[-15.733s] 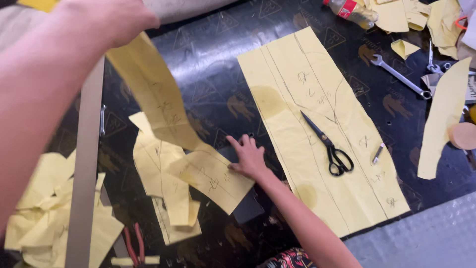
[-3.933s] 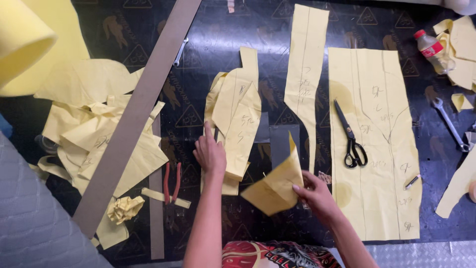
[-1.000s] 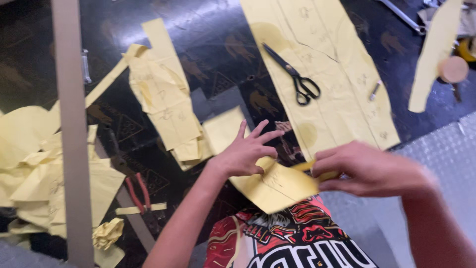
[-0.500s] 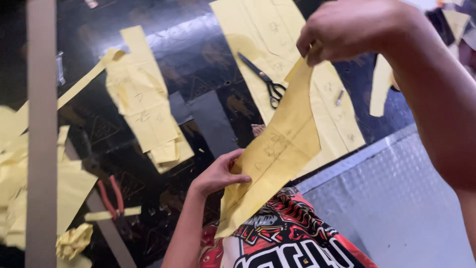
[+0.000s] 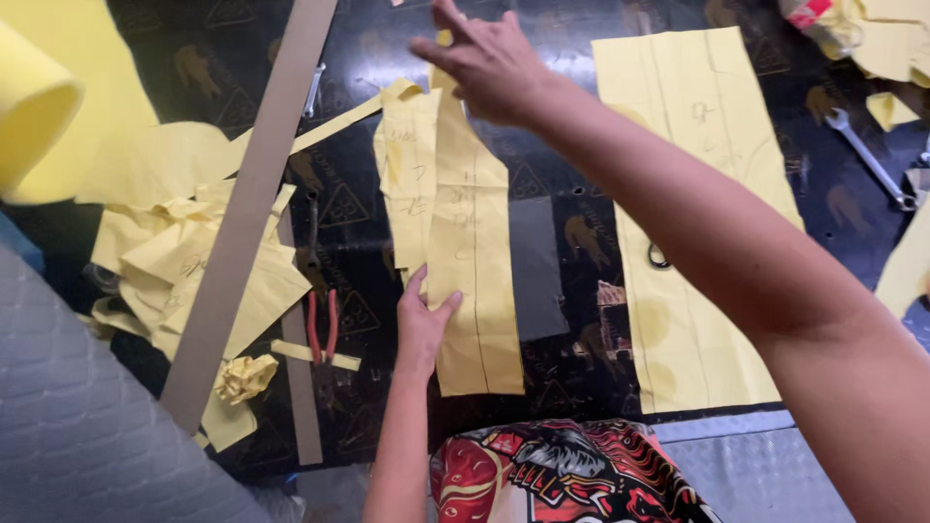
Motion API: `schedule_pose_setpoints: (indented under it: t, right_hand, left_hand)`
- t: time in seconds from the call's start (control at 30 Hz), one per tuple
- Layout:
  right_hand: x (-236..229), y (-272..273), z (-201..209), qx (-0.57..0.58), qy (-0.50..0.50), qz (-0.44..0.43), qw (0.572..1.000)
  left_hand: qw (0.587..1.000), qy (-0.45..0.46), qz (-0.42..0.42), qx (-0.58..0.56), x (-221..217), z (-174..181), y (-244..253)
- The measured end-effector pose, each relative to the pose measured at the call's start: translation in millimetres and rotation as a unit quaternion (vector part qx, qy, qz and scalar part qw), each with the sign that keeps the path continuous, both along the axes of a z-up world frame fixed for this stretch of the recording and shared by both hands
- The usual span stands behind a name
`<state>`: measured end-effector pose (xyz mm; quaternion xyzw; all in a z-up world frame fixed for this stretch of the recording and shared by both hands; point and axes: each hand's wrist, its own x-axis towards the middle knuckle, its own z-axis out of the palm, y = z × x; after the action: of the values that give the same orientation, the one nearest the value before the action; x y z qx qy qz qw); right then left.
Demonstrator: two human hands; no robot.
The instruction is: The person uses shears to cut along marked lines on large sheets of yellow paper laid on a black table. They repeatedly cut strips and shapes, then move the cut pieces aside to continue cutting the remaining paper. The process continues with multiple sheets and cutouts accumulating on the table.
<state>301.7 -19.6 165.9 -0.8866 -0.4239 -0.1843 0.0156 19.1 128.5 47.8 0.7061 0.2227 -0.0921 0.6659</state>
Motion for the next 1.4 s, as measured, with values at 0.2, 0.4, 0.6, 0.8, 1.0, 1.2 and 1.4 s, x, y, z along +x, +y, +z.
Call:
schedule_pose_setpoints:
  t: [0.2,0.4,0.6,0.8,1.0,1.2,1.4]
  right_hand:
    - [-79.9,32.2,-47.0,0.054,0.153,0.002,0.987]
    - [-210.9,-32.9,-113.9,0.069,0.415,-0.187,0.888]
    - [-327.9,-69.3,-152.3,0.154,0.508,-0.286,0.797]
    - [-331.6,-29.4,-155.4,0.124,0.5,-0.25,0.82]
    - [-323.9,-10.8,-151.0,0.07,0.494,-0.248,0.831]
    - [-318.2,-19.8,-152.6,0.077,0.506,-0.226,0.829]
    - [-310.7,-20.7,-151.5,0.065,0.531,-0.227,0.814]
  left_hand:
    - [0.992,0.051,0.006,0.118,13.7,-10.2,21.4]
    - [0.923,0.196,-0.107,0.313,-3.6,-0.2,37.9]
    - [0.893,-0.148,-0.026,0.425,11.0,-46.9,68.9]
    - [0.895,-0.224,-0.039,0.383,111.8,-81.9,85.0]
    - [0.902,-0.135,-0.069,0.403,207.5,-97.4,106.6]
    - [0.94,-0.123,-0.031,0.317,286.1,-90.5,89.7]
    - [0.981,-0.165,-0.046,0.088,349.2,-59.2,76.5]
